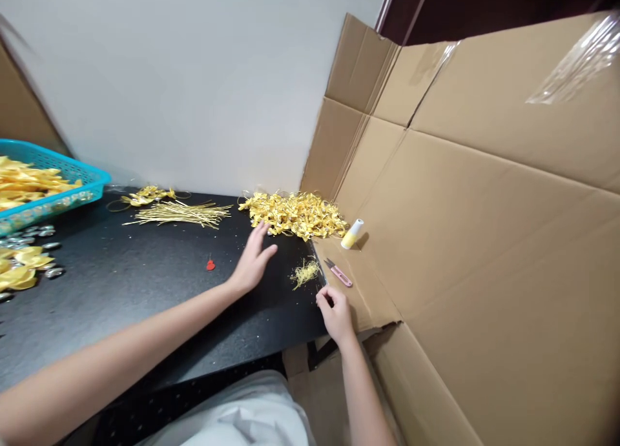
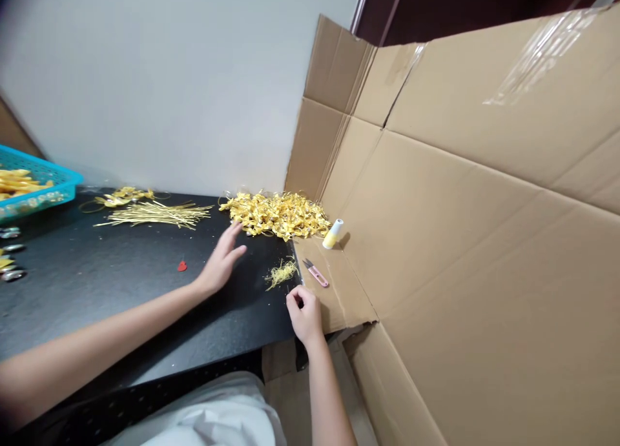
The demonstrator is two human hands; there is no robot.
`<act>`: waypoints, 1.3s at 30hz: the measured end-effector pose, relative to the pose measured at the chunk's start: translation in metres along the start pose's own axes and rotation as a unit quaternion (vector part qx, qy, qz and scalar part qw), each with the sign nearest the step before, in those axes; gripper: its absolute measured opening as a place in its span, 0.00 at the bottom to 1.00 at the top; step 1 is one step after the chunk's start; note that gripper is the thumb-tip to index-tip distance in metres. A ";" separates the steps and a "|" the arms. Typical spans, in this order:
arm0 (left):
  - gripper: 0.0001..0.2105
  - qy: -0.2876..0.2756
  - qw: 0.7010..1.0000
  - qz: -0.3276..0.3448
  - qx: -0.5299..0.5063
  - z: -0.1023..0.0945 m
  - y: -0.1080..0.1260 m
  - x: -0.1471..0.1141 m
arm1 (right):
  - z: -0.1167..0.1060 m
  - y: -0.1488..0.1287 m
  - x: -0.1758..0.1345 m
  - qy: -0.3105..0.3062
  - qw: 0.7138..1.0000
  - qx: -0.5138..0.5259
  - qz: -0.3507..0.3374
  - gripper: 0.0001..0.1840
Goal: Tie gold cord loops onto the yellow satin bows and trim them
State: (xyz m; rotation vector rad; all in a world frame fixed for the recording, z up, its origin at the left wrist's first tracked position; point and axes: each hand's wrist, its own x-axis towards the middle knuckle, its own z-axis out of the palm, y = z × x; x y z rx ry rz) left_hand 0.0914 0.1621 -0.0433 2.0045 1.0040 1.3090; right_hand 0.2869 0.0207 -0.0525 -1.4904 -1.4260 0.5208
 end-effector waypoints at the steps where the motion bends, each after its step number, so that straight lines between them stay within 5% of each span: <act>1: 0.28 0.006 1.000 0.014 0.025 -0.020 -0.006 0.000 | 0.001 -0.001 0.004 -0.013 1.000 -0.017 0.000 0.12; 5: 0.27 -0.001 0.981 0.088 0.173 -0.087 -0.029 -0.009 | 0.011 -0.006 0.028 -0.046 0.996 -0.077 -0.009 0.13; 9: 0.21 0.031 0.960 0.116 0.254 -0.124 -0.049 -0.010 | 0.036 -0.020 0.063 -0.075 0.985 -0.155 -0.021 0.11; 15: 0.15 0.049 0.948 0.125 0.288 -0.140 -0.067 -0.004 | 0.079 -0.036 0.107 -0.114 0.946 -0.301 -0.035 0.13; 22: 0.13 0.013 0.951 0.119 0.285 -0.138 -0.075 -0.013 | 0.084 -0.035 0.114 -0.144 0.945 -0.291 -0.026 0.11; 24: 0.13 0.013 0.953 0.115 0.278 -0.138 -0.077 -0.013 | 0.072 -0.035 0.116 -0.117 0.951 -0.280 -0.061 0.08; 27: 0.12 0.019 0.958 0.103 0.269 -0.138 -0.078 -0.013 | 0.030 -0.030 0.131 0.052 0.952 -0.272 -0.130 0.08; 29: 0.12 0.018 0.959 0.100 0.266 -0.138 -0.078 -0.013 | -0.010 -0.020 0.147 0.212 0.923 -0.298 -0.115 0.11; 31: 0.12 0.018 0.960 0.104 0.260 -0.136 -0.077 -0.013 | -0.048 -0.006 0.163 0.292 0.895 -0.332 -0.054 0.17; 34: 0.11 0.021 0.961 0.117 0.248 -0.134 -0.076 -0.013 | -0.087 0.015 0.179 0.230 0.912 -0.338 0.030 0.25; 37: 0.11 0.020 0.957 0.129 0.258 -0.135 -0.072 -0.013 | -0.102 0.024 0.188 0.132 0.942 -0.298 0.083 0.18; 39: 0.10 0.019 0.956 0.132 0.261 -0.136 -0.067 -0.011 | -0.102 0.018 0.194 0.146 0.950 -0.269 0.067 0.13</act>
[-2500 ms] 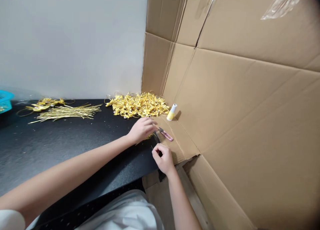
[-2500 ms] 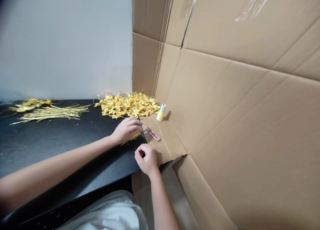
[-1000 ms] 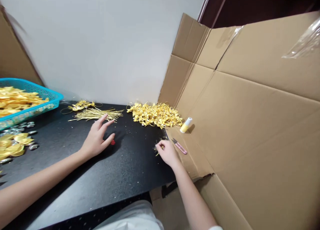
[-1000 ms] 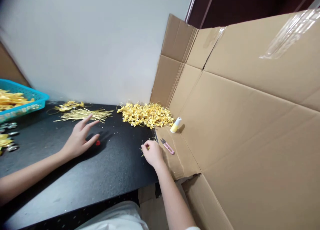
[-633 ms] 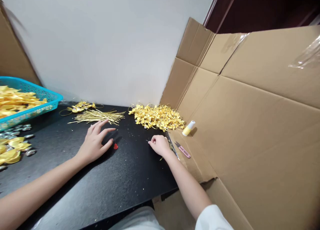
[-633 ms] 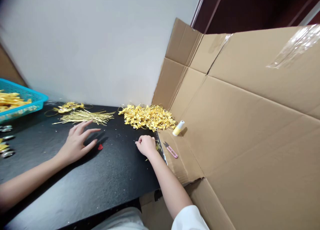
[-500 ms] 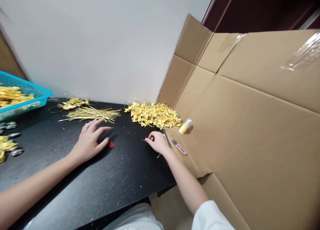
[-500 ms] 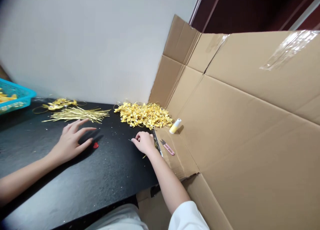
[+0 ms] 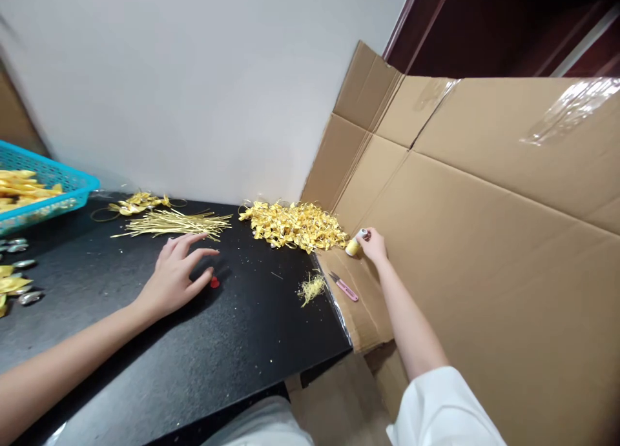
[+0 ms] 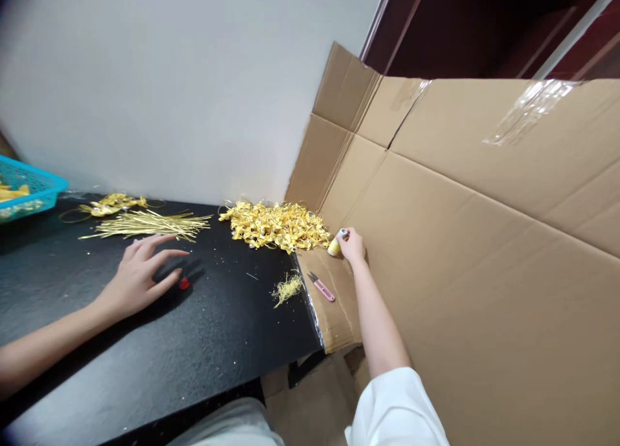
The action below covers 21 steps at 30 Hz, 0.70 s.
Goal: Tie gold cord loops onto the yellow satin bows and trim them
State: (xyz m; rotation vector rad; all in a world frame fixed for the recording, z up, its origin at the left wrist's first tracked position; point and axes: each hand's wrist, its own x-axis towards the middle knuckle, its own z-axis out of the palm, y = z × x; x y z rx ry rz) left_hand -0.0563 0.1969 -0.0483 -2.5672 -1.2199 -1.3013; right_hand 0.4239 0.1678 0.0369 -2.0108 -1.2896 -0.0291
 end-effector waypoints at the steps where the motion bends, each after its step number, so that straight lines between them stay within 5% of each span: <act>1: 0.10 -0.001 1.000 0.000 -0.004 -0.002 0.003 0.003 | -0.001 -0.008 0.002 0.030 0.999 0.028 -0.014 0.13; 5: 0.12 -0.005 0.998 -0.009 -0.064 -0.003 0.026 0.031 | 0.000 -0.068 0.003 0.090 0.965 0.234 -0.070 0.18; 10: 0.25 -0.089 0.952 -0.109 -0.270 0.009 0.056 0.086 | 0.027 -0.158 -0.021 -0.049 0.919 0.376 -0.108 0.20; 16: 0.20 -0.189 0.865 -0.162 -0.436 0.004 0.049 0.106 | 0.067 -0.214 -0.048 -0.152 0.884 0.426 -0.120 0.19; 19: 0.18 -0.169 0.864 -0.187 -0.437 -0.007 0.037 0.103 | 0.084 -0.223 -0.058 -0.060 0.906 0.407 -0.096 0.21; 21: 0.18 -0.111 0.881 -0.226 -0.401 -0.015 0.029 0.101 | 0.095 -0.226 -0.067 0.075 0.923 0.372 -0.061 0.25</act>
